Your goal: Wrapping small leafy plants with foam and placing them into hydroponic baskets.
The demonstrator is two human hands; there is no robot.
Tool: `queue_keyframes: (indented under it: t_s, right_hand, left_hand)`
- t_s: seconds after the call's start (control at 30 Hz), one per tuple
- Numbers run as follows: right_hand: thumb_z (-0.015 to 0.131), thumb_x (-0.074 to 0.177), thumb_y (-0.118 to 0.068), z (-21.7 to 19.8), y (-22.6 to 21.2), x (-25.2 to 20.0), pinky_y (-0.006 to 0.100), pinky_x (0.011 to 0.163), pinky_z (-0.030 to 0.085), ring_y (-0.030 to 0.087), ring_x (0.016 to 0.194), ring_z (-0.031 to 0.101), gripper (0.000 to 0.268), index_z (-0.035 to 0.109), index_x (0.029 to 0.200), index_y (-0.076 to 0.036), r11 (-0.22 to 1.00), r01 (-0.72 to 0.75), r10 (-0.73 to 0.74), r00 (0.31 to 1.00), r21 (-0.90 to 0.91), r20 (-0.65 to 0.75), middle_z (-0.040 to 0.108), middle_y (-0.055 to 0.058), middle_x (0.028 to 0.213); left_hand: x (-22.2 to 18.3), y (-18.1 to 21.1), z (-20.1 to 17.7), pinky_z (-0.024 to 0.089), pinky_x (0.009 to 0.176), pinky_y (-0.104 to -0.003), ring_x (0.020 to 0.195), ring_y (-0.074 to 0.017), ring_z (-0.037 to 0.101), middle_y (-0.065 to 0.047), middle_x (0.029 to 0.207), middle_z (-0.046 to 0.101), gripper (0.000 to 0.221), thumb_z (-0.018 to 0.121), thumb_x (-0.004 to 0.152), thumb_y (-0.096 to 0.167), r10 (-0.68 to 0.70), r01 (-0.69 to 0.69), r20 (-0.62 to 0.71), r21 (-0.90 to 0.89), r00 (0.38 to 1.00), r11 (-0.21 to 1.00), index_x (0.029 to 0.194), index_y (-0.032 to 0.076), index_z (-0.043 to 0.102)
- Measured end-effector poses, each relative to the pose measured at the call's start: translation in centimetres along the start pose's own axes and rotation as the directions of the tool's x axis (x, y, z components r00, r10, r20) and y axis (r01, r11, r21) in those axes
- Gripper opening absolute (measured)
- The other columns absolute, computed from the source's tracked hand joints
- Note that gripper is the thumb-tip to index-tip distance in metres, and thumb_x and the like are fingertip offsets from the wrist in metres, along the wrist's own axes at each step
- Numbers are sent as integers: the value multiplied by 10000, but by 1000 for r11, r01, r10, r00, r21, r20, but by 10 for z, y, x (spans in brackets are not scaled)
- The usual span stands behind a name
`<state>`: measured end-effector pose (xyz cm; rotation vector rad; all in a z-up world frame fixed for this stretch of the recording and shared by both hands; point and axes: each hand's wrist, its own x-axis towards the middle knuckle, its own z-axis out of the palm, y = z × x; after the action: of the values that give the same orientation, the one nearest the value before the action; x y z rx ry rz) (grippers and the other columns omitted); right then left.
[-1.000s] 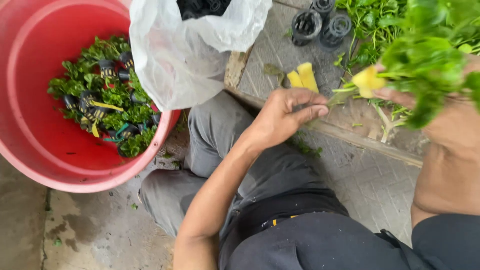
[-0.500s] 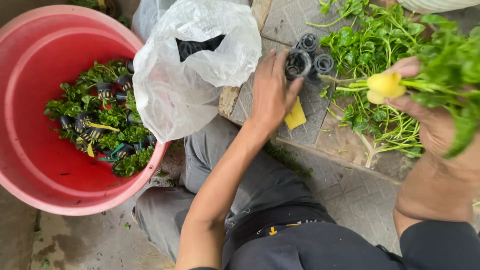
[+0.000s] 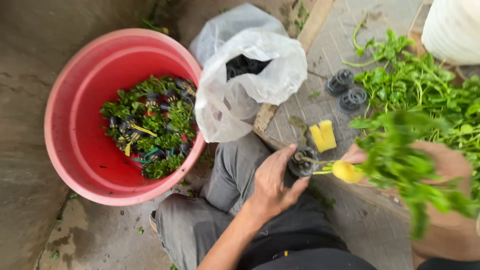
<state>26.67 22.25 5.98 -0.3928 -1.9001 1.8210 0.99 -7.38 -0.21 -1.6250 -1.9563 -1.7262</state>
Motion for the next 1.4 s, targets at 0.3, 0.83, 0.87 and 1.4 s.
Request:
queue_keyframes:
  t_s: [0.3, 0.83, 0.87, 1.4]
  right_hand:
    - [759, 749, 54, 147, -9, 22, 371, 894, 648, 288, 1012, 749, 525, 614, 1249, 129, 987, -41, 48, 998, -158, 38, 720, 241, 1208]
    - [760, 802, 3, 175, 19, 7, 290, 622, 496, 129, 708, 652, 167, 752, 965, -32, 822, 160, -145, 987, -546, 70, 695, 25, 838]
    - [760, 802, 3, 177, 17, 9, 290, 622, 496, 129, 708, 652, 167, 752, 965, -32, 823, 164, -146, 986, -544, 76, 695, 25, 838]
    - [781, 797, 50, 165, 56, 2, 326, 922, 605, 185, 1021, 731, 416, 718, 1207, 12, 991, -126, 131, 979, 43, -154, 757, 124, 1154]
  left_hand:
    - [-2, 11, -11, 583, 1001, -428, 1140, -382, 704, -226, 1281, 673, 671, 851, 810, 101, 9, -9, -17, -14, 1000, 1000, 1378, -67, 534]
    - [11, 22, -20, 554, 945, -444, 1066, -366, 671, -199, 1204, 646, 728, 842, 753, 114, 75, -85, 102, 96, 992, 992, 1384, -70, 526]
    - [13, 25, -21, 554, 945, -444, 1066, -366, 671, -199, 1204, 646, 728, 842, 753, 114, 74, -84, 98, 101, 992, 991, 1384, -70, 526]
    - [16, 30, -13, 562, 921, -401, 1031, -306, 683, -158, 1180, 686, 657, 881, 823, 136, 100, -101, 11, 19, 995, 995, 1373, -36, 565]
